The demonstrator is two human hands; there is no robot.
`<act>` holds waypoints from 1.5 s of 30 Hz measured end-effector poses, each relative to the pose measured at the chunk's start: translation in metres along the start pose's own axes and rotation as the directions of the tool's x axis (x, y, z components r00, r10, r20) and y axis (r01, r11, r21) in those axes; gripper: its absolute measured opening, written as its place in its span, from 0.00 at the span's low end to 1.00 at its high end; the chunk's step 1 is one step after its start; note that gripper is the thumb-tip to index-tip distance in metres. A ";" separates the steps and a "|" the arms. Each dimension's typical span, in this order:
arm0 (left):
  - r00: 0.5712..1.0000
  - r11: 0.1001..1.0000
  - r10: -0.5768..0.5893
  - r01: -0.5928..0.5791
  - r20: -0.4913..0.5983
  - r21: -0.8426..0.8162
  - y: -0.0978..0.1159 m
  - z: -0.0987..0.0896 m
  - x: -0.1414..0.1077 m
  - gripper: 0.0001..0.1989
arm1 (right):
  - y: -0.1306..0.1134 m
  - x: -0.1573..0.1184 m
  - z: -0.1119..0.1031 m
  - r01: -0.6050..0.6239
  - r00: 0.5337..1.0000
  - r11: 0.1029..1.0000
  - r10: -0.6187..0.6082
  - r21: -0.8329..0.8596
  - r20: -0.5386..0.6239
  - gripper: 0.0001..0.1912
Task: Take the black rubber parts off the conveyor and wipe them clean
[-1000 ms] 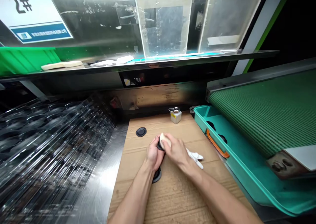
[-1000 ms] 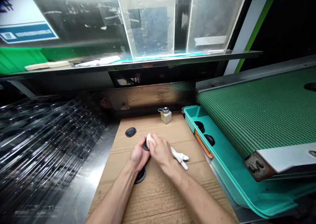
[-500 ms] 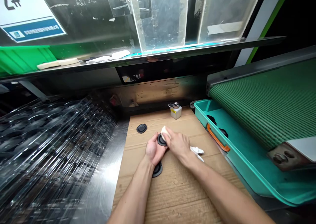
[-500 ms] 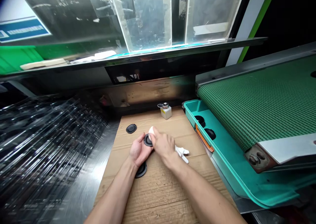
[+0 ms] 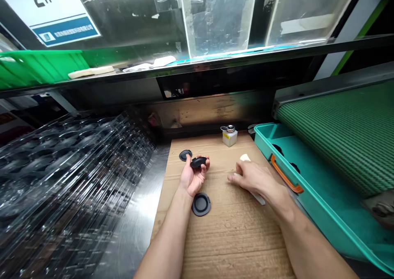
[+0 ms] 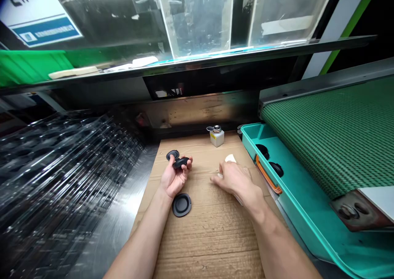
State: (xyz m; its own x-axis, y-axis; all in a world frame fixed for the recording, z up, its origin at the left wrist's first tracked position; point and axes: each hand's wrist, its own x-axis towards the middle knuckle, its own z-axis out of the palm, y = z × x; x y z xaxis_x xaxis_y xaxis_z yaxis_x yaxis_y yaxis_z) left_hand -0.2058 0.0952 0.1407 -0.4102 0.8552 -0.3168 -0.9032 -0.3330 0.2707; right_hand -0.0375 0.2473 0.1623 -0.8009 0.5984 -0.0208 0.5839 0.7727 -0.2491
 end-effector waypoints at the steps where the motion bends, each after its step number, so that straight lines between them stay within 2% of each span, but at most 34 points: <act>1: 0.999 0.999 -0.042 0.042 -0.008 -0.013 0.001 -0.001 -0.001 0.22 | -0.001 -0.001 0.001 0.039 0.994 0.999 -0.042 0.026 0.098 0.13; 2: 0.997 0.997 -0.072 0.072 -0.012 -0.025 0.001 -0.001 -0.001 0.23 | 0.000 -0.002 0.003 0.072 0.984 0.996 -0.079 0.050 0.158 0.10; 4: 0.995 0.995 -0.098 0.097 -0.006 -0.035 0.000 -0.002 -0.002 0.23 | 0.001 0.000 0.008 0.121 0.976 0.987 -0.137 0.105 0.170 0.06; 8: 0.995 0.995 -0.101 0.101 0.012 0.010 -0.004 -0.001 -0.003 0.24 | 0.001 0.006 0.010 0.193 0.971 0.938 -0.225 0.288 0.083 0.10; 10: 0.995 0.994 -0.098 0.098 0.004 0.054 -0.006 0.000 -0.003 0.24 | -0.003 0.007 0.007 0.239 0.967 0.912 -0.253 0.335 -0.001 0.13; 15: 1.000 0.976 -0.008 0.007 0.005 0.217 -0.012 0.006 -0.002 0.22 | -0.008 0.011 0.009 0.301 0.936 0.895 -0.210 0.328 -0.283 0.15; 18: 0.997 0.915 0.082 -0.079 0.009 0.395 -0.009 0.010 -0.010 0.23 | -0.003 0.017 0.019 0.242 0.949 0.922 -0.160 0.303 -0.271 0.15; 20: 0.988 0.808 0.153 -0.117 -0.014 0.577 -0.004 0.011 -0.023 0.26 | 0.000 0.021 0.027 0.182 0.972 0.942 -0.128 0.284 -0.196 0.15; 21: 0.981 0.722 0.192 -0.119 -0.032 0.681 -0.002 0.011 -0.032 0.27 | 0.001 0.023 0.031 0.151 0.981 0.951 -0.111 0.268 -0.158 0.15; 23: 0.958 0.487 0.284 -0.103 -0.046 0.868 0.002 0.007 -0.052 0.26 | 0.000 0.023 0.036 0.093 0.992 0.970 -0.072 0.223 -0.103 0.15; 25: 0.926 0.200 0.376 -0.070 -0.011 0.977 0.004 0.000 -0.072 0.24 | -0.004 0.023 0.040 0.062 0.995 0.984 -0.047 0.168 -0.090 0.16; 28: 0.869 -0.233 0.479 -0.012 0.126 0.972 -0.003 -0.014 -0.092 0.24 | -0.008 0.022 0.044 0.055 0.993 0.992 -0.041 0.117 -0.114 0.16; 30: 0.851 -0.443 0.477 0.015 0.221 0.896 -0.014 -0.021 -0.094 0.25 | -0.009 0.021 0.046 0.059 0.991 0.993 -0.046 0.104 -0.129 0.16; 31: 0.847 -0.513 0.464 0.018 0.260 0.858 -0.019 -0.024 -0.091 0.25 | -0.009 0.021 0.046 0.063 0.990 0.993 -0.049 0.102 -0.135 0.16; 33: 0.835 -0.599 0.456 0.032 0.308 0.800 -0.030 -0.028 -0.082 0.25 | -0.009 0.021 0.047 0.076 0.987 0.992 -0.061 0.100 -0.146 0.16; 36: 0.795 -0.677 0.494 0.099 0.352 0.729 -0.038 -0.027 -0.067 0.24 | -0.007 0.021 0.047 0.096 0.985 0.990 -0.080 0.104 -0.153 0.16; 39: 0.772 -0.755 0.484 0.131 0.412 0.643 -0.039 -0.024 -0.068 0.22 | -0.007 0.021 0.046 0.095 0.987 0.988 -0.078 0.120 -0.143 0.17; 41: 0.790 -0.784 0.441 0.109 0.426 0.611 -0.039 -0.022 -0.078 0.20 | -0.007 0.021 0.045 0.098 0.987 0.985 -0.077 0.146 -0.141 0.17; 45: 0.906 -0.819 0.256 0.019 0.336 0.573 -0.040 -0.024 -0.103 0.31 | -0.008 0.021 0.042 0.103 0.986 0.979 -0.077 0.178 -0.147 0.16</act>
State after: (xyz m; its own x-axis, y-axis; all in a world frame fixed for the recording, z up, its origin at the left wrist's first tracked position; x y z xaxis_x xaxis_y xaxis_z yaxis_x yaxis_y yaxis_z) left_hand -0.1302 0.0115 0.1406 -0.5607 0.8234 0.0874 0.8045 0.5167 0.2930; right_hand -0.0645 0.2446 0.1235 -0.8153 0.5616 0.1411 0.4652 0.7803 -0.4181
